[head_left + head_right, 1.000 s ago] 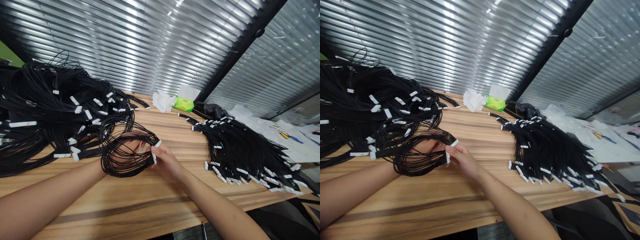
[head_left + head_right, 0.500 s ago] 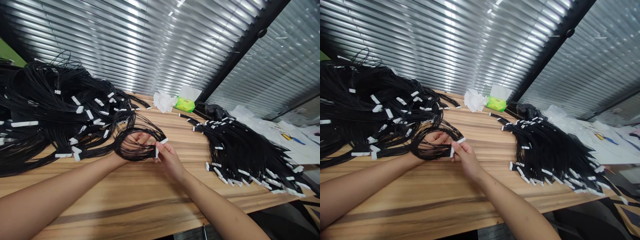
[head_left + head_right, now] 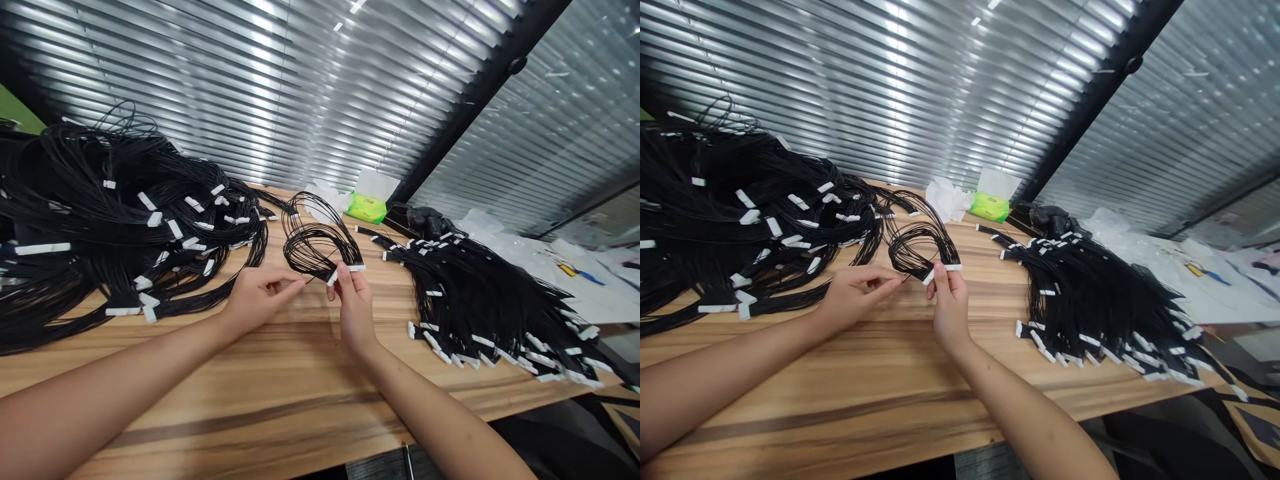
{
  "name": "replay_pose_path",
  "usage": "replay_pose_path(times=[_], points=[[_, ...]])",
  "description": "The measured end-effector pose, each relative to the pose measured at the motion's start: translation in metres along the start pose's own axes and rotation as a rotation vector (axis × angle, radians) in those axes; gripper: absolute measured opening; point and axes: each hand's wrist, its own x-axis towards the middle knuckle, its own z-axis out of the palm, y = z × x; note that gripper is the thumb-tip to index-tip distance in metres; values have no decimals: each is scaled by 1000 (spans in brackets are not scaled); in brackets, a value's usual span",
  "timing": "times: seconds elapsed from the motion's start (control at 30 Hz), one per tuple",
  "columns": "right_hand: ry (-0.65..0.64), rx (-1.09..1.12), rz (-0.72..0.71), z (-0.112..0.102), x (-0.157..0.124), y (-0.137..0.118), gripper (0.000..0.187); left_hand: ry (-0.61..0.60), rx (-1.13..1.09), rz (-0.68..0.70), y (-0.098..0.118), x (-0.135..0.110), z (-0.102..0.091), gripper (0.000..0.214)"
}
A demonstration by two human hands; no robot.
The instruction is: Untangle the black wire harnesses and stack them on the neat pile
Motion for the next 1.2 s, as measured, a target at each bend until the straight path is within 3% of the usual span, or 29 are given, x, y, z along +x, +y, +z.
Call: replay_pose_path(times=[0.1, 0.2, 0.53, 0.83, 1.07, 1.2], points=[[-39, -50, -23, 1, -3, 4, 31, 66, 42, 198, 0, -2, -2, 11], [-89, -94, -32, 1, -6, 8, 31, 91, 95, 275, -2, -1, -3, 13], [-105, -150, -27, 1, -7, 5, 34, 69, 168, 325, -7, 1, -2, 20], [-108, -182, -15, -1, -4, 8, 36, 83, 421, 398, -7, -1, -3, 22], [-133, -217, -48, -2, -7, 9, 33, 117, 269, 408, -6, -1, -3, 18], [-148, -228, -51, -1, -6, 11, 33, 76, 280, 308, -3, 1, -3, 15]])
